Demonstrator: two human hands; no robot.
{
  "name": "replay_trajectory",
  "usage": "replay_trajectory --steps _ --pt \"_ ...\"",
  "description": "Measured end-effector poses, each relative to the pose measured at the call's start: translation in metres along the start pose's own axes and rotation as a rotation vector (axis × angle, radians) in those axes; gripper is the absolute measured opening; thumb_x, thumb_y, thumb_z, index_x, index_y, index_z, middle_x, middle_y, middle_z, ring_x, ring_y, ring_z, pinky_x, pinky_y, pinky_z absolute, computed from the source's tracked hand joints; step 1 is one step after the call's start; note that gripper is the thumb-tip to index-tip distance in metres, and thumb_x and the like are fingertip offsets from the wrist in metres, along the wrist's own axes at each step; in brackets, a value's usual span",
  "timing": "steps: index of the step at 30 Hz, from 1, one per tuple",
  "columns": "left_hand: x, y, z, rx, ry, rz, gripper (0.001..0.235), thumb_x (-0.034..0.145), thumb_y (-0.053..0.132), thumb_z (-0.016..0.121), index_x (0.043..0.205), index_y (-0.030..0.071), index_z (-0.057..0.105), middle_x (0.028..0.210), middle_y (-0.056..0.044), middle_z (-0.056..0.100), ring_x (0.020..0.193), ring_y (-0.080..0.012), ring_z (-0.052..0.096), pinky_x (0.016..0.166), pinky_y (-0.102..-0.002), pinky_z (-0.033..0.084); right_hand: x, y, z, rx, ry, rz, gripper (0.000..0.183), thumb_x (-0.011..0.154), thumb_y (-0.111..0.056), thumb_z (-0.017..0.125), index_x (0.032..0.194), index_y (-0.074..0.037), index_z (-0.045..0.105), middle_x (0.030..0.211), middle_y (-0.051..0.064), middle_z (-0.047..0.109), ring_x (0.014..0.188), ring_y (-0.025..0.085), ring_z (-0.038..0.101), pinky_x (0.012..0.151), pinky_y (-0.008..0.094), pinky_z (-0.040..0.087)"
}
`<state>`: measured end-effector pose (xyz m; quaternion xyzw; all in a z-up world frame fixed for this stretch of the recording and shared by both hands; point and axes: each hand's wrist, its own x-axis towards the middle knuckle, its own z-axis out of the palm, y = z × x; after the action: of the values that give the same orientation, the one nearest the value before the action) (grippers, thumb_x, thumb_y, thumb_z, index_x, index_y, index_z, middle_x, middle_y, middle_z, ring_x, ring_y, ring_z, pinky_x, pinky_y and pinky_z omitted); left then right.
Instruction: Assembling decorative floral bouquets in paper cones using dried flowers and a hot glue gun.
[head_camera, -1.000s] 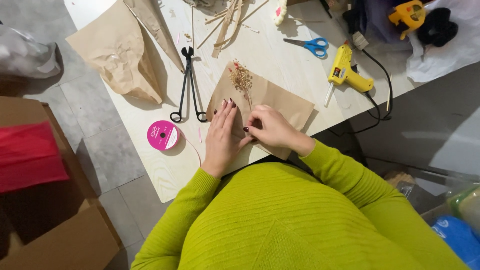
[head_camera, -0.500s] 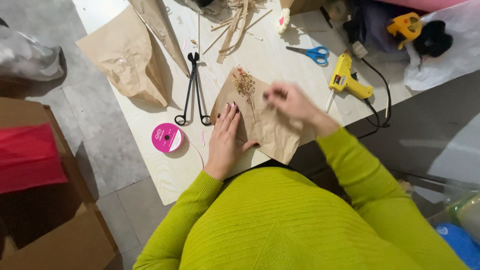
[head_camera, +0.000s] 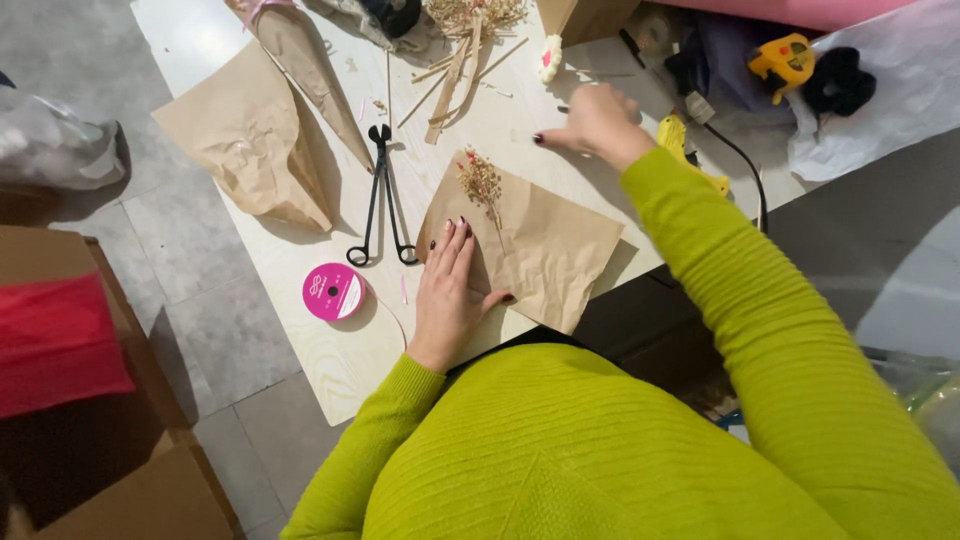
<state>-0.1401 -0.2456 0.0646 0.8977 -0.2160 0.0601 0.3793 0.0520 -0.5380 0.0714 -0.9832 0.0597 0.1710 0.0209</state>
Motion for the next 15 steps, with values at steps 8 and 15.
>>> replay_trajectory --steps 8,15 --pt "-0.001 0.000 0.000 -0.008 -0.010 -0.012 0.089 0.066 0.031 0.093 0.137 -0.007 0.055 0.154 -0.022 0.047 0.146 -0.0377 0.041 0.118 -0.047 0.036 0.002 0.084 -0.018 0.128 0.301 -0.045 0.028 0.086 -0.039 0.080 0.100 -0.014 0.080 0.100 0.013 0.076 0.094 0.033 0.071 0.083 0.046 0.055" --pt "-0.001 -0.003 0.003 -0.001 -0.023 -0.007 0.092 0.062 0.031 0.093 0.136 -0.008 0.055 0.153 -0.021 0.048 0.146 -0.0374 0.040 0.119 -0.047 0.034 0.036 0.059 0.001 0.164 0.594 -0.553 0.012 0.090 -0.019 0.074 0.096 -0.011 0.080 0.098 0.013 0.073 0.090 0.035 0.069 0.078 0.045 0.054"
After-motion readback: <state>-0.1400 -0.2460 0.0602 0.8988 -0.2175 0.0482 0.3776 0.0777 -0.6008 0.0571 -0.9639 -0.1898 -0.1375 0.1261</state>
